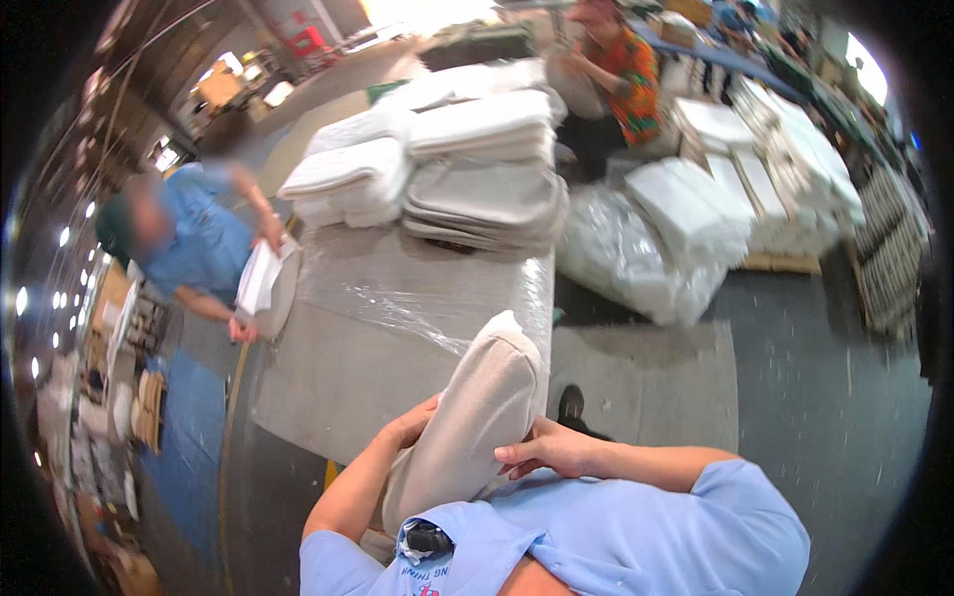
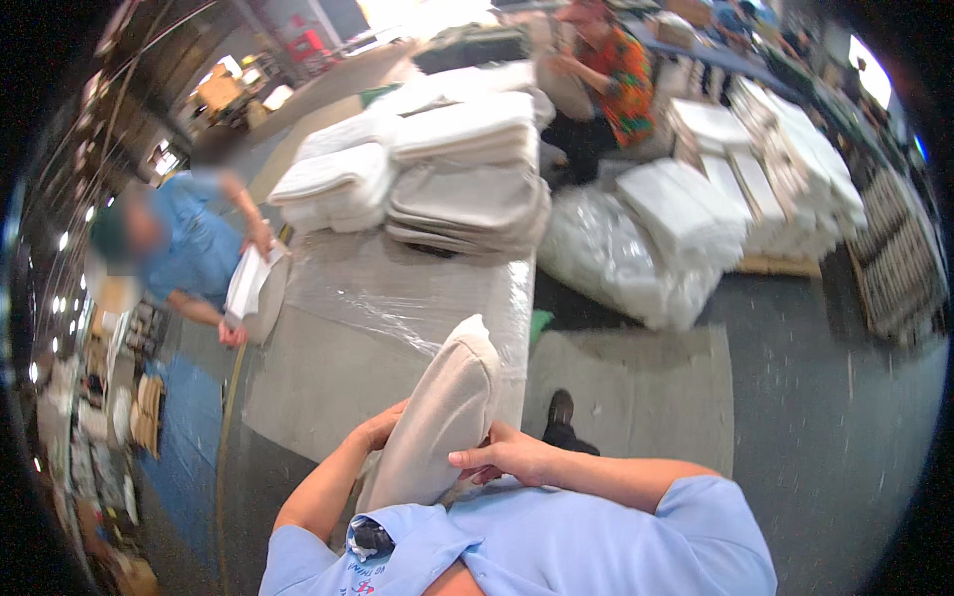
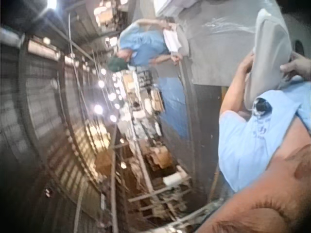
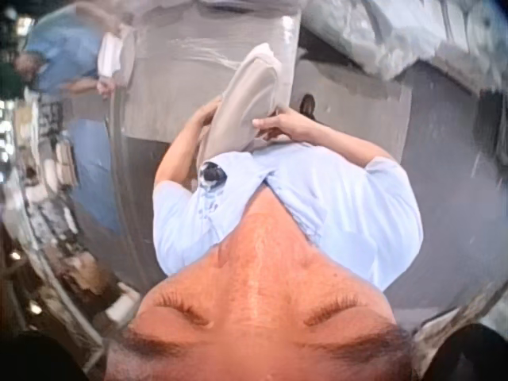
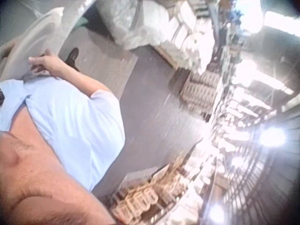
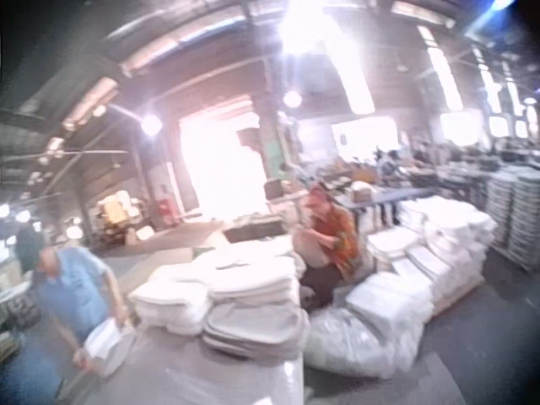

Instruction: The person inserts white foam inserts into gray fabric cushion covers at a work table. They repeatedly pick up foam, align it with the cover opening, push it inside, and smooth the cover. Coworkers perform similar actions nearby.

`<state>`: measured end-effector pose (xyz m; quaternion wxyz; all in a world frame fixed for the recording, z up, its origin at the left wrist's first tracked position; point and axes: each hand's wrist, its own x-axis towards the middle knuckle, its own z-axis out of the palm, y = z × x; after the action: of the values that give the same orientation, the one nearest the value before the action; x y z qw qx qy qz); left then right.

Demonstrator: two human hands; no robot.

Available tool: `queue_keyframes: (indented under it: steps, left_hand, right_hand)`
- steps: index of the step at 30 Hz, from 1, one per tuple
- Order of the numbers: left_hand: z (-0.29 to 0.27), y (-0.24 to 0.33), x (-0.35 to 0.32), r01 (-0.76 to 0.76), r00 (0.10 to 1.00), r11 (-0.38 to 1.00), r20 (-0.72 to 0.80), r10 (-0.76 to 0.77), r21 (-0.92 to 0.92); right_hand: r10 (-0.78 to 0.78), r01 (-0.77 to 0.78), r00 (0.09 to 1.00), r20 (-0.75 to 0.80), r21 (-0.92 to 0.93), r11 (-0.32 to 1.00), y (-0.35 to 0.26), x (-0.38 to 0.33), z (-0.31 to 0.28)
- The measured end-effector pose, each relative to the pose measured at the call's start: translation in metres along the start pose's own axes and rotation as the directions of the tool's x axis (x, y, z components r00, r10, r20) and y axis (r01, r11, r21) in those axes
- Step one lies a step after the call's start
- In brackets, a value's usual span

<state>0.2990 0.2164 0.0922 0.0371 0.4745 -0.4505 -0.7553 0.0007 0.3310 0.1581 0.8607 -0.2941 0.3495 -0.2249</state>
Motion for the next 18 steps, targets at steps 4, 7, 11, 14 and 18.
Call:
queue_keyframes:
  steps: [4,7,11,14,18]
  left_hand:
    - [0.012,-0.039,0.021,0.042,0.999,0.983,-0.034,-0.036,0.18]
    - [0.028,-0.049,0.038,0.053,0.974,0.821,-0.212,0.084,0.569]
    - [0.053,-0.03,0.056,0.066,0.863,0.713,-0.398,0.311,0.699]
    - [0.042,-0.037,0.057,-0.021,0.878,0.801,-0.373,0.301,0.598]
    - [0.042,-0.054,0.061,-0.054,0.931,0.937,-0.322,0.173,0.346]
  right_hand:
    - [-0.02,0.023,0.999,-0.027,0.137,0.99,0.032,-0.009,-0.005]
    - [0.026,-0.008,0.99,-0.139,0.134,0.991,0.037,-0.013,-0.015]
    - [0.041,-0.048,0.978,-0.203,-0.029,0.998,0.044,-0.02,-0.047]
    - [-0.012,-0.09,0.977,-0.212,-0.467,0.88,0.027,-0.028,-0.083]
    - [-0.345,-0.119,0.782,-0.519,-0.668,0.735,-0.002,-0.024,-0.122]
